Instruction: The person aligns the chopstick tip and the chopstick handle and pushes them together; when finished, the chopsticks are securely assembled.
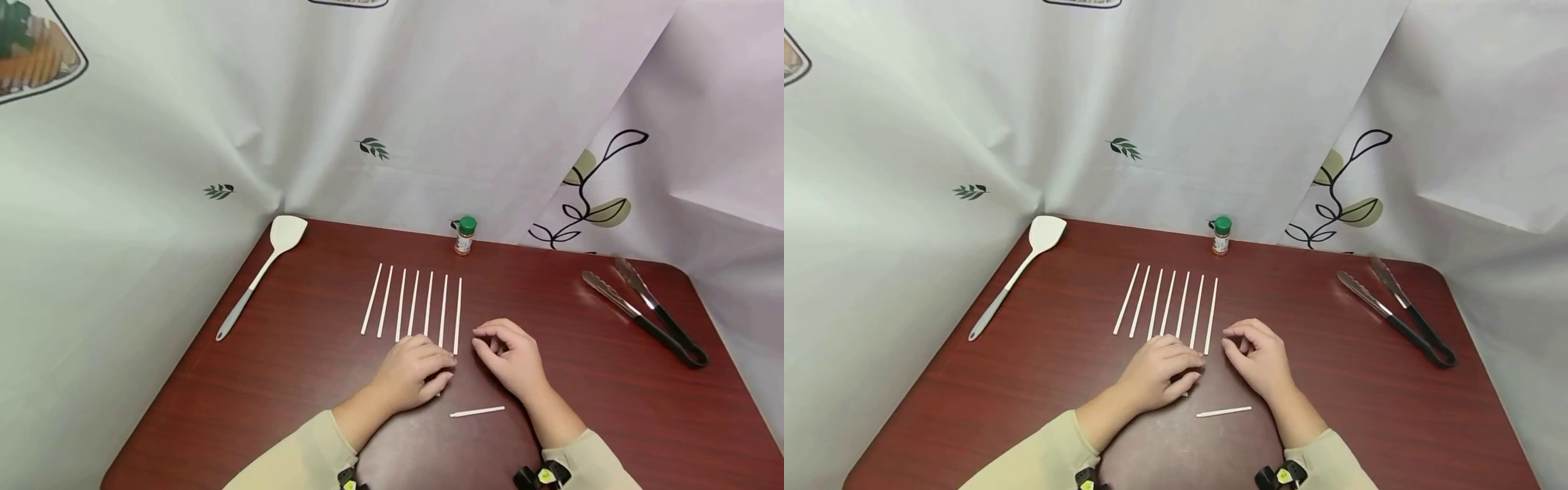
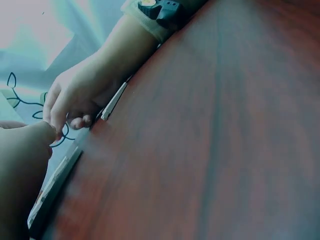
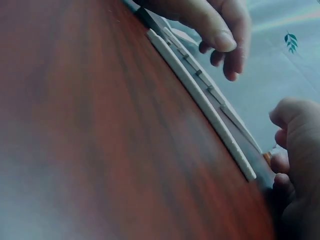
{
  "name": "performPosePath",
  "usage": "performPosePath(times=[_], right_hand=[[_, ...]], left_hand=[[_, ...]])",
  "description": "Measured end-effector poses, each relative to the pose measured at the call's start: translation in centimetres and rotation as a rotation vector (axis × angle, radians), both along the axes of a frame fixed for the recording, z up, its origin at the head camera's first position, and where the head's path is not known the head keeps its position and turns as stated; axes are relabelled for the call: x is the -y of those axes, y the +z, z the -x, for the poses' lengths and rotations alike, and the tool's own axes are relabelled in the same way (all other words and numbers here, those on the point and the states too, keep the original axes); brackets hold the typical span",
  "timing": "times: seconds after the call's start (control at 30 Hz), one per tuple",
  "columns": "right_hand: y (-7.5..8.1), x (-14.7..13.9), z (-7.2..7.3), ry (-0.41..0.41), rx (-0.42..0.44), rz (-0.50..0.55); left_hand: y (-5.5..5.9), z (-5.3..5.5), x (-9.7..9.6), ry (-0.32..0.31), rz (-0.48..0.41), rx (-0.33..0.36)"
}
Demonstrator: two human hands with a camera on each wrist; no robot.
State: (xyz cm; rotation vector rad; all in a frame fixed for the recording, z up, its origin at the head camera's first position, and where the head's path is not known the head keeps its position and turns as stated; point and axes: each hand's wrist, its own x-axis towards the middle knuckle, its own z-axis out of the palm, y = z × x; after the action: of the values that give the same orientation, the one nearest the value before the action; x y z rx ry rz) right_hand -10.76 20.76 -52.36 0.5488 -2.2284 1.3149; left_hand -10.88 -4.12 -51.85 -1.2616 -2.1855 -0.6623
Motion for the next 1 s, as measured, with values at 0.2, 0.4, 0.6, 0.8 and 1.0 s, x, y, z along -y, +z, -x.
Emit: performPosePath(times=[0.2, 0.4, 0.6, 0.8, 1.0], right_hand=[[-0.4, -0.7, -1.5, 0.107, -0.034, -0.036], [-0.2, -1.1, -3.0, 0.212, -0.087, -0.080], [-0.3, -1.4, -4.6, 0.308, -0.108, -0.261], [-0.4, -1.4, -5.6, 0.314, -0.059, -0.391], [-0.2, -1.4, -5.8, 0.343, -0.023, -0.368]], left_hand=[[-0.1, -0.3, 1.5, -0.005, -0.038, 0.019], [-0.6, -0.9, 3.1, -0.035, -0.035, 0.057], [-0.8, -1.1, 4.1, -0.104, 0.020, 0.125], [-0.9, -1.1, 4.4, -0.123, 0.083, 0.135], [-0.7, -1.1, 4.1, -0.113, 0.092, 0.158]])
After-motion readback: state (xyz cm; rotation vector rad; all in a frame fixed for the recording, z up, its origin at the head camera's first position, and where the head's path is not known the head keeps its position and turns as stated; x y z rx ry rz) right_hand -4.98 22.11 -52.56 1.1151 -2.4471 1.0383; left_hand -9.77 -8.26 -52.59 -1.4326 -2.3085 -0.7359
